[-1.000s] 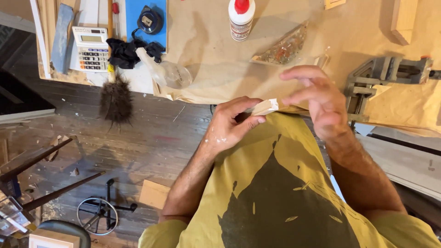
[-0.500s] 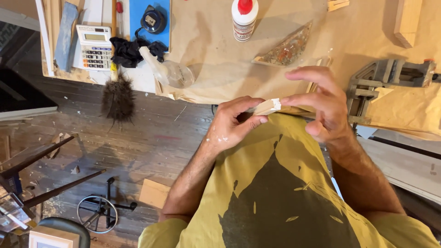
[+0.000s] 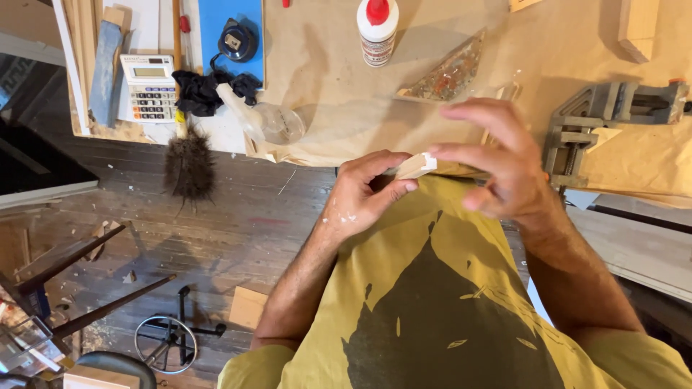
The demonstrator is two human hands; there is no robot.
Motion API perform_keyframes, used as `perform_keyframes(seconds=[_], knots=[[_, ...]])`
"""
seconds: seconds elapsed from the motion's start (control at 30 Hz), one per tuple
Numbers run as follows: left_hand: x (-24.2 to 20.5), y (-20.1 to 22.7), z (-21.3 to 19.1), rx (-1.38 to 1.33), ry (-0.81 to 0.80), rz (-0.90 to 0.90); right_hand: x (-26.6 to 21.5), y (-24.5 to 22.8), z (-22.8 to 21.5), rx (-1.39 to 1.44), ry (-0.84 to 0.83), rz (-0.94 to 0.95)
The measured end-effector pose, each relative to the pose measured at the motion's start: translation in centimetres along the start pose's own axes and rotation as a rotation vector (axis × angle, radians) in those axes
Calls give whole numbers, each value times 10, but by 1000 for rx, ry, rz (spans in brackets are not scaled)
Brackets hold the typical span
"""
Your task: Assembling a wooden frame by applying glue to wooden strips, positioning them in a corner clamp, and securing the joints.
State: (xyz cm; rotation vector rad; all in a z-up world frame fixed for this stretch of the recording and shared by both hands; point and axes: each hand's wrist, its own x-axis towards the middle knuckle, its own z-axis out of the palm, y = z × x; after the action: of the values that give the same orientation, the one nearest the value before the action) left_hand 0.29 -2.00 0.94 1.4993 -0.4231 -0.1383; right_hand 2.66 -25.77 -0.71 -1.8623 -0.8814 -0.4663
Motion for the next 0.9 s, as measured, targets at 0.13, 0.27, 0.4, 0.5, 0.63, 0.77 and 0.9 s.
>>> perform_keyframes(seconds=[0.13,0.27,0.4,0.5,0.63,0.77,0.9], knots=[[-1,-1,-2,8,-3,2,10,-12,0,1,-8,1],[0,1,-2,1,-5,-11,6,-6,-6,-25,-59,3],[-1,1,-2,1,0,-13,-4,5,-9,-19,-29,12],[-4,-3,-2,6,1,-9,9,-11,0,-22,-37,-4],[-1,0,-2,18,11,0,-4,6,-4,-68,-41,58],[-1,0,-1,10,5,1,4,3,4,-18,-37,11],[-2,-2,-1,16,16,6,8,1,1,-29,-44,55]])
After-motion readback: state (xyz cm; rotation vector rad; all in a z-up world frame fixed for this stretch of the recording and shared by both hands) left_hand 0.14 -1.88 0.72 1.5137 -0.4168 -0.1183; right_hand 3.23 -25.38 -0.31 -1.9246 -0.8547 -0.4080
